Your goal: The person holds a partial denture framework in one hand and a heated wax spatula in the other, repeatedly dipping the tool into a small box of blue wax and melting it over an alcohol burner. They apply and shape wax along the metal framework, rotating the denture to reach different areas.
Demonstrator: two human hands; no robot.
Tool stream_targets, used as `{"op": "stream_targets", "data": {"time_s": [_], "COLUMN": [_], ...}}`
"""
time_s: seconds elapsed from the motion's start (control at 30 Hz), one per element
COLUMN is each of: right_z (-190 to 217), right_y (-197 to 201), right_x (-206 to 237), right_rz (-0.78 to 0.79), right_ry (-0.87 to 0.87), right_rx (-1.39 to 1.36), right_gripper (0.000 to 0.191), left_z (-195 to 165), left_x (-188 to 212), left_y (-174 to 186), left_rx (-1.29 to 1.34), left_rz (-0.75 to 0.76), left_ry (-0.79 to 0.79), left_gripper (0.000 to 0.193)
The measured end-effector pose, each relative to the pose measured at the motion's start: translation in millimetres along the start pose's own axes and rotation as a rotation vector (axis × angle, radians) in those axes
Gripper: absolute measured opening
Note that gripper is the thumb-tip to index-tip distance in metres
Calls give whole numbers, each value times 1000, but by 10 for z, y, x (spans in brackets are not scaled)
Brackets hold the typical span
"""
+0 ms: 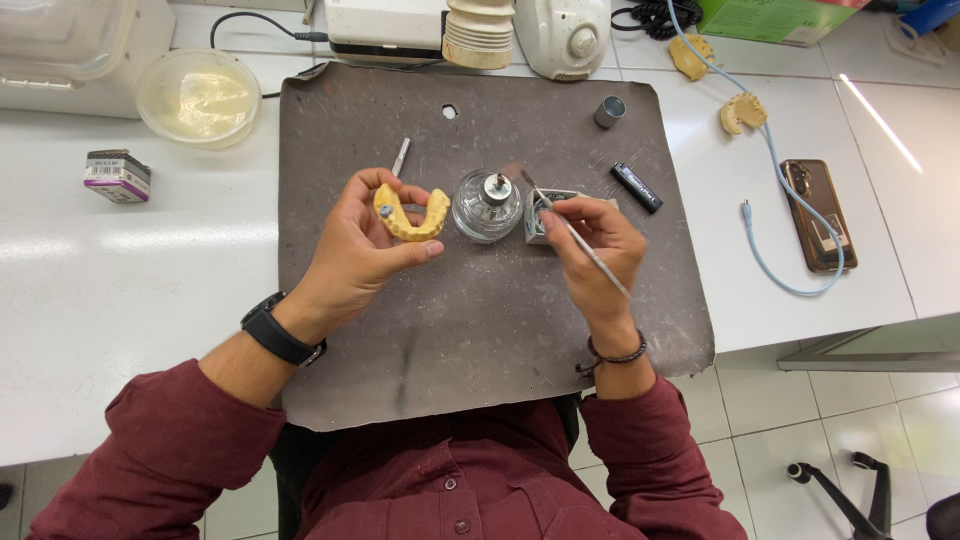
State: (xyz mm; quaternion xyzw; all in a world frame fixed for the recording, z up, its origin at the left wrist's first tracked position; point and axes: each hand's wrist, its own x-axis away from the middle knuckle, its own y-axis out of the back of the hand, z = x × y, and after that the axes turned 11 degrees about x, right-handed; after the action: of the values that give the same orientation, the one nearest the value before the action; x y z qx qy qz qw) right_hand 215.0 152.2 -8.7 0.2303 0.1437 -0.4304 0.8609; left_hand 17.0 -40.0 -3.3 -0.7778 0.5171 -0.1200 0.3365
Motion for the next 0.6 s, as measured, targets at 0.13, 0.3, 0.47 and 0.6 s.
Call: {"op": "stream_targets", "data": {"time_s": [0.13,0.3,0.47,0.6], "right_z": [-15,-168,-326,-310], "right_y": [459,757,726,704], "right_x": [-157,-349,-558,-583], "right_rz": [28,191,386,387], "right_ry": [-211,-232,-6,-164], "right_rx": [22,71,139,129], "right_gripper": [18,12,19,21], "left_z": [-27,-39,-54,-51], "left_x": [-17,1,3,-7], "left_y": [-5,-49,-54,-45], "left_rx": [19,-29,22,38], "left_rz": [-115,-72,-100,-114], "left_ry": [106,71,121,124], "left_gripper": [47,67,67,67]}}
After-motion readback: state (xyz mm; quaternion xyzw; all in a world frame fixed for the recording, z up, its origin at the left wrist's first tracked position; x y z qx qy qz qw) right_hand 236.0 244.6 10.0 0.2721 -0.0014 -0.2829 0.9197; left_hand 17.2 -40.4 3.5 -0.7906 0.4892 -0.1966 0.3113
